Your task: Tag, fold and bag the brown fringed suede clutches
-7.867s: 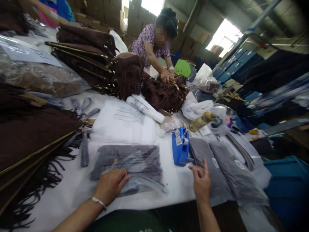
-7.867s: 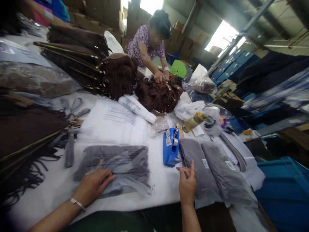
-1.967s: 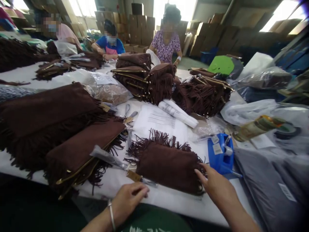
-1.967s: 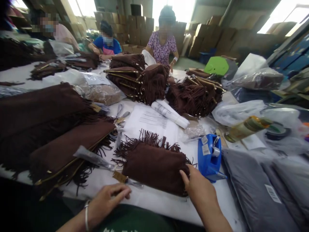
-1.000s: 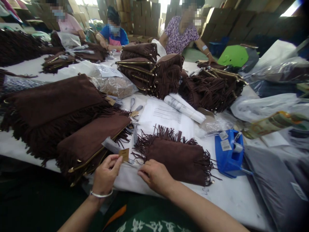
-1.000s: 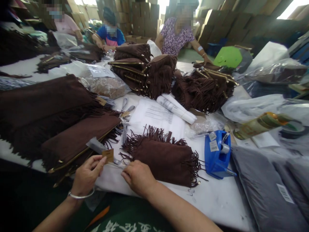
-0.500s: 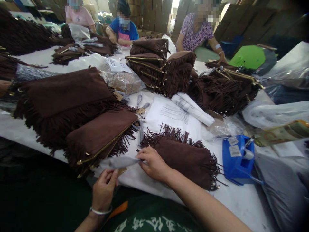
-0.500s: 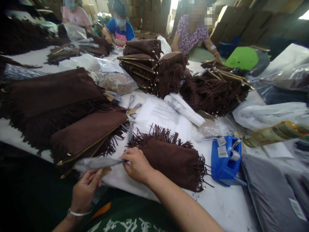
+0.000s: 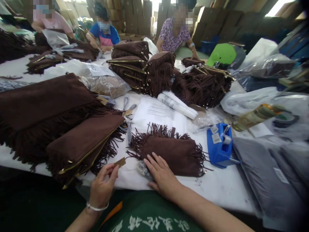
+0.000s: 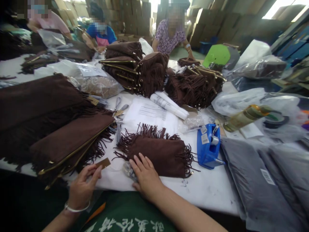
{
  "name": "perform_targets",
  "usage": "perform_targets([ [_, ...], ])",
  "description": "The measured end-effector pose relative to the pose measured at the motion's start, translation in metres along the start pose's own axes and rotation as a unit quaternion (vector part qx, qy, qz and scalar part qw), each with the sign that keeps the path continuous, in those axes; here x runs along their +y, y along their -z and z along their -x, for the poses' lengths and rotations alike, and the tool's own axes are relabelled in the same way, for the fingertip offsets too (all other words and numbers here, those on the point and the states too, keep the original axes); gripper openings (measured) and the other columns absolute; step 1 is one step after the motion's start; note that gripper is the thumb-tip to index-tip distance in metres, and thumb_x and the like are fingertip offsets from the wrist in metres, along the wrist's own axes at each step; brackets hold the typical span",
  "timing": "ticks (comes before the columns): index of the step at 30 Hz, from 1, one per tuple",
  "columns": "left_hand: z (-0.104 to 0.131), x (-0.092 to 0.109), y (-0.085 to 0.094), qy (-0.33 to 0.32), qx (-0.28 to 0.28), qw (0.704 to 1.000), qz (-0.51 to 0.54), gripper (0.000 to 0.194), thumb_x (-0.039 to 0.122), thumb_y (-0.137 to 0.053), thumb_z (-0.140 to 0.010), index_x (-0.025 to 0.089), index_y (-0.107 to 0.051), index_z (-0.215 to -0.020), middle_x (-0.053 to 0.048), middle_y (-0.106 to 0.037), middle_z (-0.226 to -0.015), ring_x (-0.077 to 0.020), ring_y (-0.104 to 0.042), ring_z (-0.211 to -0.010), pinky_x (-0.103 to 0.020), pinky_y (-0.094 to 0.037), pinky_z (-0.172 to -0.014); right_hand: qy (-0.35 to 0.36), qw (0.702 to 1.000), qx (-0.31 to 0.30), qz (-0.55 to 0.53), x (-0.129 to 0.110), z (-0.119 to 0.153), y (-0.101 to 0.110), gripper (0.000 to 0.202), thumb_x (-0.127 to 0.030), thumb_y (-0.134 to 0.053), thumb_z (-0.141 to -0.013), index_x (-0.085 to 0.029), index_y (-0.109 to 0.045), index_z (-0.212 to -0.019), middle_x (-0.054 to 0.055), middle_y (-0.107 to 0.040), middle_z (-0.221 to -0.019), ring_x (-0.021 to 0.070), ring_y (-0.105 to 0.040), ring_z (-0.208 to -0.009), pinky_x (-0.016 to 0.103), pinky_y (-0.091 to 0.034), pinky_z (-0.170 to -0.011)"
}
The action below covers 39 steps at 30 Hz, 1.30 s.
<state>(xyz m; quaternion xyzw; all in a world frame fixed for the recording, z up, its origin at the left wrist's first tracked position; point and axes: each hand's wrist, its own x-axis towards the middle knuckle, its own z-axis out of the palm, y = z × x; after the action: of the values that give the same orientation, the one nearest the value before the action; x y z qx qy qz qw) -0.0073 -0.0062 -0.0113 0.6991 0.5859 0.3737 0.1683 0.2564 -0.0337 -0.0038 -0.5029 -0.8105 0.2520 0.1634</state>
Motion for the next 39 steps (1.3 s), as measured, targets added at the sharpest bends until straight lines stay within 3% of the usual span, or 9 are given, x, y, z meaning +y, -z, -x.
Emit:
perform_targets([
  [4, 0.019, 0.003, 0.013, -0.259, -0.079, 0.962, -0.041, 0.019, 0.014, -0.058, -0.084, 0.02, -0.06, -0.102, -0.002, -0.064, -0.08, -0.0148, -0.056, -0.072, -0.032, -0.042, -0.078, 0.004, 0.999, 0.019, 0.04, 0.015, 0.002, -0.013, 0.075, -0.014, -0.062, -0.08, -0.023, -0.024, -0.144, 0.006, -0.026, -0.15, 0.0232, -0.017, -0.139, 0.046, -0.018, -0.113],
  [10, 0.011, 0.048, -0.018, -0.395, -0.236, 0.888, -0.011, 0.024, 0.01, -0.054, -0.085, 0.018, -0.06, -0.107, -0.001, -0.06, -0.07, -0.015, -0.051, -0.068, -0.031, -0.041, -0.071, -0.027, 0.98, 0.082, -0.181, 0.031, 0.025, 0.019, 0.04, -0.03, -0.051, -0.09, -0.026, -0.05, -0.129, 0.006, -0.044, -0.14, 0.0221, -0.034, -0.132, 0.045, -0.029, -0.109],
  [15, -0.03, 0.089, -0.069, -0.221, -0.242, 0.944, 0.024, 0.013, 0.022, -0.053, -0.087, 0.02, -0.065, -0.09, -0.003, -0.066, -0.078, -0.017, -0.056, -0.074, -0.031, -0.043, -0.073, -0.178, 0.919, 0.263, -0.234, 0.043, 0.04, 0.036, 0.032, -0.032, -0.046, -0.092, -0.026, -0.056, -0.122, 0.005, -0.055, -0.128, 0.0213, -0.048, -0.121, 0.044, -0.035, -0.107],
  [18, -0.051, 0.094, -0.086, -0.146, -0.265, 0.953, 0.016, 0.027, 0.026, -0.054, -0.085, 0.02, -0.062, -0.11, -0.002, -0.065, -0.074, -0.0161, -0.058, -0.068, -0.028, -0.046, -0.068, -0.175, 0.915, 0.337, -0.138, 0.04, 0.043, 0.039, 0.035, -0.028, -0.044, -0.093, -0.025, -0.051, -0.127, 0.006, -0.052, -0.132, 0.0217, -0.042, -0.127, 0.046, -0.032, -0.108],
  [24, -0.049, 0.048, -0.052, 0.075, -0.246, 0.963, 0.085, 0.033, 0.049, -0.05, -0.083, 0.02, -0.065, -0.089, -0.002, -0.068, -0.082, -0.0179, -0.062, -0.078, -0.029, -0.049, -0.079, 0.04, 0.991, 0.077, 0.099, 0.011, 0.035, 0.015, 0.062, -0.022, -0.049, -0.085, -0.021, -0.028, -0.143, 0.005, -0.029, -0.148, 0.0261, -0.016, -0.139, 0.051, -0.017, -0.113],
  [29, -0.016, 0.02, -0.03, 0.388, -0.26, 0.833, 0.298, 0.048, 0.058, -0.06, -0.074, 0.014, -0.066, -0.092, -0.011, -0.071, -0.096, -0.0265, -0.065, -0.095, -0.035, -0.051, -0.084, 0.009, 0.973, 0.05, 0.224, 0.026, 0.02, -0.012, 0.063, -0.011, -0.043, -0.086, -0.021, -0.022, -0.145, 0.005, -0.021, -0.151, 0.0284, -0.017, -0.139, 0.053, -0.024, -0.109],
  [34, -0.015, 0.033, -0.052, 0.503, -0.262, 0.644, 0.514, 0.049, 0.046, -0.058, -0.083, 0.009, -0.058, -0.115, -0.017, -0.062, -0.118, -0.0262, -0.06, -0.107, -0.038, -0.045, -0.097, 0.031, 0.962, 0.077, 0.262, 0.039, 0.006, -0.007, 0.057, -0.006, -0.042, -0.087, -0.018, -0.031, -0.142, 0.008, -0.036, -0.145, 0.0263, -0.029, -0.135, 0.044, -0.037, -0.105],
  [36, -0.024, 0.04, -0.067, 0.493, -0.265, 0.613, 0.558, 0.047, 0.045, -0.054, -0.086, 0.01, -0.058, -0.115, -0.016, -0.064, -0.116, -0.0257, -0.062, -0.105, -0.039, -0.047, -0.096, 0.043, 0.965, 0.079, 0.246, 0.037, 0.006, -0.006, 0.057, -0.005, -0.041, -0.086, -0.015, -0.031, -0.142, 0.01, -0.039, -0.143, 0.0254, -0.033, -0.133, 0.041, -0.04, -0.104],
  [39, -0.043, 0.048, -0.087, 0.449, -0.229, 0.627, 0.594, 0.043, 0.043, -0.053, -0.086, 0.01, -0.058, -0.114, -0.014, -0.067, -0.109, -0.0259, -0.064, -0.1, -0.04, -0.051, -0.089, 0.049, 0.976, 0.075, 0.2, 0.029, 0.013, -0.012, 0.061, -0.003, -0.039, -0.085, -0.016, -0.027, -0.143, 0.011, -0.041, -0.141, 0.0253, -0.038, -0.13, 0.041, -0.043, -0.103],
])
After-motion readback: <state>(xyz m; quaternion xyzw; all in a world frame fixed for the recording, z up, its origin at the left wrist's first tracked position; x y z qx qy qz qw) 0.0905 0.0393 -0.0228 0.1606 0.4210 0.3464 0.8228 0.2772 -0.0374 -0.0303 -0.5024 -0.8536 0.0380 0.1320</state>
